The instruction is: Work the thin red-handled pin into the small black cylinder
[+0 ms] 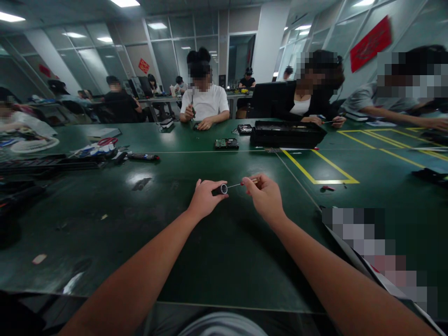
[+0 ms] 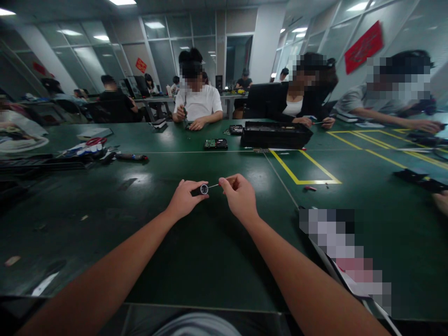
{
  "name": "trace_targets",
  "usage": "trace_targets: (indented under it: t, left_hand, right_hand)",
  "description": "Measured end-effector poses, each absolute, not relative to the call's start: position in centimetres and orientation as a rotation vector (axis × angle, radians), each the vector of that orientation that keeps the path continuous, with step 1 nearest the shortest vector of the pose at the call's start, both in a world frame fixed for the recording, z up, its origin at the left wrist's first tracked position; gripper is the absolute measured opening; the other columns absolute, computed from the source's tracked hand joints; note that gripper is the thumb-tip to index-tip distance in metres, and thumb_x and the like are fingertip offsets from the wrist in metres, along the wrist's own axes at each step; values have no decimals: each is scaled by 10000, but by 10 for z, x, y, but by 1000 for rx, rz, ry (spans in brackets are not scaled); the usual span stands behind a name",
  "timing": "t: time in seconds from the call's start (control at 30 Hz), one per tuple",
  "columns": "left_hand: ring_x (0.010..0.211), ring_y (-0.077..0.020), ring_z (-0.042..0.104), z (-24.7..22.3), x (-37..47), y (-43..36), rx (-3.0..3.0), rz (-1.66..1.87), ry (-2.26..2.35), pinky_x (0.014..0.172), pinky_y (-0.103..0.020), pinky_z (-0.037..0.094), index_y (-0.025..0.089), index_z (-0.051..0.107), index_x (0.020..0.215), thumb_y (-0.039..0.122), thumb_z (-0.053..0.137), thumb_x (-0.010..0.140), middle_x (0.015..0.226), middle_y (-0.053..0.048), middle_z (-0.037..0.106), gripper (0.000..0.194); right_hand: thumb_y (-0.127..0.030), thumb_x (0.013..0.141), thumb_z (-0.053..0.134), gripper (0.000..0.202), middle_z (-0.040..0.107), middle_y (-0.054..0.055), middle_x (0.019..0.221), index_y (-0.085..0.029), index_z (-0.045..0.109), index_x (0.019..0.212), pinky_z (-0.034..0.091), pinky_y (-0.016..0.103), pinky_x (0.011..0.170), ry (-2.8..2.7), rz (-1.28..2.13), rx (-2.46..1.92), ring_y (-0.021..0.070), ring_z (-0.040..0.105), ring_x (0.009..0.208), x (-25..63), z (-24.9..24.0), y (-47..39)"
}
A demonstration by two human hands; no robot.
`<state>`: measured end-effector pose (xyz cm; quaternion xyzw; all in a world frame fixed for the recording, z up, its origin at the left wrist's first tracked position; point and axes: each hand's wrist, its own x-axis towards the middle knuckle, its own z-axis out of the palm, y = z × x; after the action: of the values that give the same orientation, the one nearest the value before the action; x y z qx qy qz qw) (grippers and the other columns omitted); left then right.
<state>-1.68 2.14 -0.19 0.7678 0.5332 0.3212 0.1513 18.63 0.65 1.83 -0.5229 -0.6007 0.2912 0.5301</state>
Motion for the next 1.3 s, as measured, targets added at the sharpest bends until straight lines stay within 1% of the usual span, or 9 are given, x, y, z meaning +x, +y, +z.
trace_targets:
  t: [0.17,0.3,0.37,0.5,0.57,0.77,0.97,1.17,1.3]
  left_hand:
    - [1151,-272,594,-4,-20,25,2180,943,1534,1170,-616,232,317,686,1226,325,771,830,1183,-37,719,405]
    - [1149,-277,596,-5,-21,25,2170,947,1543,1165,-609,242,316,688,1227,323,770,830,1179,-37,721,405]
    - [1145,-275,599,-4,-20,24,2175,941,1539,1163,-602,249,310,693,1217,313,771,828,1174,-35,723,397]
    - [1136,-270,607,-3,-20,24,2177,931,1549,1161,-591,252,309,696,1209,304,778,824,1170,-32,725,394]
    - [1127,-268,610,-2,-20,23,2178,938,1553,1153,-588,264,309,694,1211,302,777,825,1159,-32,728,395]
    - [1114,-270,613,-2,-21,23,2166,942,1555,1153,-598,265,309,700,1204,303,772,828,1147,-36,731,383]
    - [1133,-280,609,-3,-23,24,2168,955,1543,1158,-617,260,300,695,1210,300,773,825,1166,-41,729,393]
    - [1123,-276,610,-2,-23,24,2159,954,1556,1158,-611,264,300,696,1208,297,770,827,1158,-40,729,388]
    - [1120,-279,609,-2,-22,23,2169,930,1545,1158,-621,258,302,695,1209,303,775,822,1155,-39,728,395]
  right_hand:
    - [-396,881,613,185,701,27,804,-228,644,951,453,334,636,-1520,705,-1194,201,628,690,185,18,4]
    - [-534,953,496,364,642,13,668,-229,676,871,380,326,576,-1594,579,-1329,191,573,593,184,20,4]
    - [-518,975,454,388,644,20,669,-227,689,870,365,329,580,-1613,550,-1349,195,570,599,184,20,5]
    - [-351,953,488,246,699,25,826,-241,655,1096,401,329,637,-1606,629,-1249,201,611,686,184,16,6]
    - [-346,945,502,263,696,15,824,-255,643,1147,409,327,643,-1595,663,-1240,203,619,699,184,15,7]
    - [-465,979,440,386,686,28,723,-251,719,822,391,341,634,-1664,547,-1296,212,612,669,185,18,8]
    - [-352,943,492,275,682,15,789,-265,635,1161,404,337,619,-1666,663,-1233,207,603,659,184,20,4]
    - [-431,978,444,265,672,23,769,-258,641,1010,390,339,629,-1663,624,-1288,211,606,670,183,21,3]
    - [-395,945,497,221,674,4,803,-254,575,1096,397,327,607,-1564,676,-1282,185,583,628,183,14,8]
